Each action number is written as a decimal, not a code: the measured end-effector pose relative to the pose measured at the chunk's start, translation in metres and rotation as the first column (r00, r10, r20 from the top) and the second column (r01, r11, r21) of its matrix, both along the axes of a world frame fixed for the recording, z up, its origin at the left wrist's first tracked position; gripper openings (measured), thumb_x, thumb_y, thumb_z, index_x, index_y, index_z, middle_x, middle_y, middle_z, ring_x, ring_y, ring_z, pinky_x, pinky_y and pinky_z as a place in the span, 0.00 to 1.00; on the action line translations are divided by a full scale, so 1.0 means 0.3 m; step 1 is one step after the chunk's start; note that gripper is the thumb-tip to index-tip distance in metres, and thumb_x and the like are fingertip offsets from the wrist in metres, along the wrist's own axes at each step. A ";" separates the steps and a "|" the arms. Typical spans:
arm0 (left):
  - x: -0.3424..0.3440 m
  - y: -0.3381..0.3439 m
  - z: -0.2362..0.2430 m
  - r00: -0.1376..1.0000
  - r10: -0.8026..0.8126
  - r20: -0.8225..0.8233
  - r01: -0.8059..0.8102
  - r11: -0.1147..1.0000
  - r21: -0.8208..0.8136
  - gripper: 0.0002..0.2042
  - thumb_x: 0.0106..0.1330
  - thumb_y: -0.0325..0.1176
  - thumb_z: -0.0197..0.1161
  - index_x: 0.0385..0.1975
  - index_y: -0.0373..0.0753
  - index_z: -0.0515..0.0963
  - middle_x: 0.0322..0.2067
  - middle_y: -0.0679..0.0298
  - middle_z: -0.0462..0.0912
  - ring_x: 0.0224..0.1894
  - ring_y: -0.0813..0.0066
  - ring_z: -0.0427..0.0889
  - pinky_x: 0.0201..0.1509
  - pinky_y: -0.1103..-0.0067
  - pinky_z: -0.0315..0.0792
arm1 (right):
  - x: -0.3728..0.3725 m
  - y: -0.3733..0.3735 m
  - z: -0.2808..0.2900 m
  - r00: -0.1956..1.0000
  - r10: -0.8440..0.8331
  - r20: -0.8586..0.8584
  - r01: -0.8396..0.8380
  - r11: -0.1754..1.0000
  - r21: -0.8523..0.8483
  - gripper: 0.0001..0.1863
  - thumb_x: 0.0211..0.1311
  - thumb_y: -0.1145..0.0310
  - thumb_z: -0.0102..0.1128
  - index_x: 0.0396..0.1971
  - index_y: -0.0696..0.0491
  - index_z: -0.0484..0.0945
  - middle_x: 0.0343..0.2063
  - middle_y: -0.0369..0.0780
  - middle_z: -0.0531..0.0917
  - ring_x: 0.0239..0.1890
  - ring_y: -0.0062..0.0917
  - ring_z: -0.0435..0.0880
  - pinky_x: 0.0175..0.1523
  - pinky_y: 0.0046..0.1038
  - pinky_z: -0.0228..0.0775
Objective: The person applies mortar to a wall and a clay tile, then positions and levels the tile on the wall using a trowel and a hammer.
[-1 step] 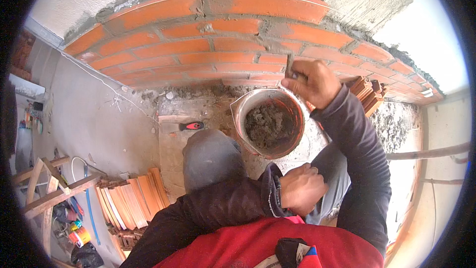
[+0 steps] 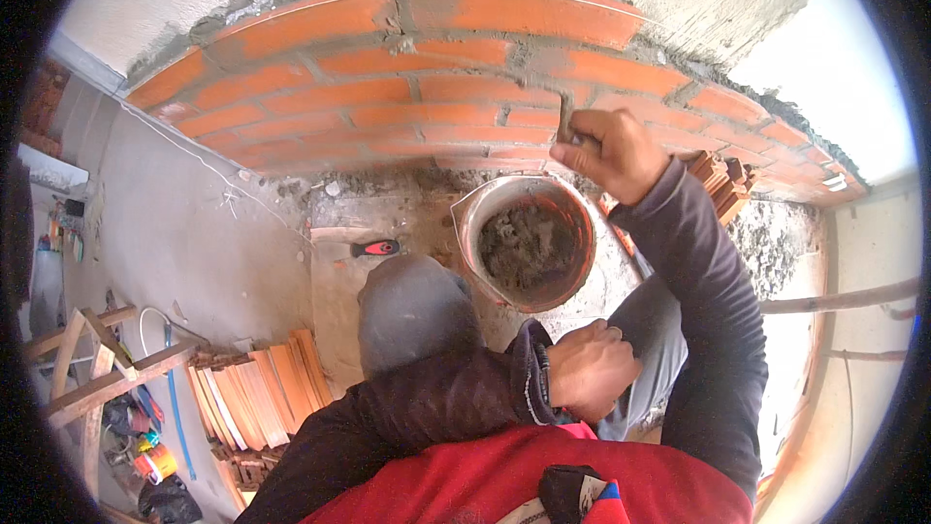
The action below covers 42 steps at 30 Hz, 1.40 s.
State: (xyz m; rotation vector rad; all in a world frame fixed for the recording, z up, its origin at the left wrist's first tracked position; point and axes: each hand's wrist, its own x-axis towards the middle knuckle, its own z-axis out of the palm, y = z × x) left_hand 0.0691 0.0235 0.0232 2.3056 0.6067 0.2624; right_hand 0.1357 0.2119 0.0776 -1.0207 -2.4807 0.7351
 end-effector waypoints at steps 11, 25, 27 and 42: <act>-0.025 0.019 0.019 0.997 0.002 0.071 -0.004 1.000 0.026 0.10 0.38 0.35 0.68 0.21 0.38 0.82 0.25 0.56 0.82 0.35 0.58 0.82 0.43 0.67 0.71 | -0.078 0.098 0.313 0.951 -0.027 0.308 0.058 0.994 -0.094 0.18 0.66 0.62 0.57 0.22 0.60 0.75 0.11 0.35 0.72 0.13 0.19 0.72 0.20 0.26 0.65; -0.057 0.022 0.032 0.995 0.011 0.099 -0.015 0.999 0.042 0.13 0.39 0.34 0.68 0.25 0.36 0.79 0.28 0.54 0.82 0.36 0.56 0.81 0.42 0.64 0.71 | -0.036 0.088 0.317 0.926 -0.069 0.371 0.134 0.979 -0.153 0.20 0.69 0.61 0.52 0.20 0.59 0.74 0.11 0.34 0.71 0.11 0.17 0.71 0.18 0.24 0.64; -0.059 0.028 0.049 0.998 -0.024 0.050 0.023 0.999 0.023 0.13 0.39 0.34 0.68 0.25 0.36 0.80 0.28 0.54 0.82 0.36 0.56 0.81 0.42 0.64 0.71 | -0.015 0.064 0.292 0.953 -0.009 0.302 0.082 0.969 -0.231 0.18 0.70 0.61 0.50 0.24 0.58 0.75 0.12 0.33 0.71 0.12 0.17 0.71 0.19 0.22 0.64; -0.059 0.027 0.044 0.999 -0.010 0.044 0.009 0.999 0.035 0.11 0.39 0.32 0.66 0.24 0.36 0.81 0.28 0.56 0.82 0.36 0.57 0.80 0.43 0.65 0.70 | -0.098 0.066 0.188 0.992 -0.015 0.125 0.068 0.899 -0.432 0.20 0.74 0.59 0.43 0.25 0.57 0.72 0.10 0.31 0.68 0.09 0.13 0.63 0.15 0.20 0.54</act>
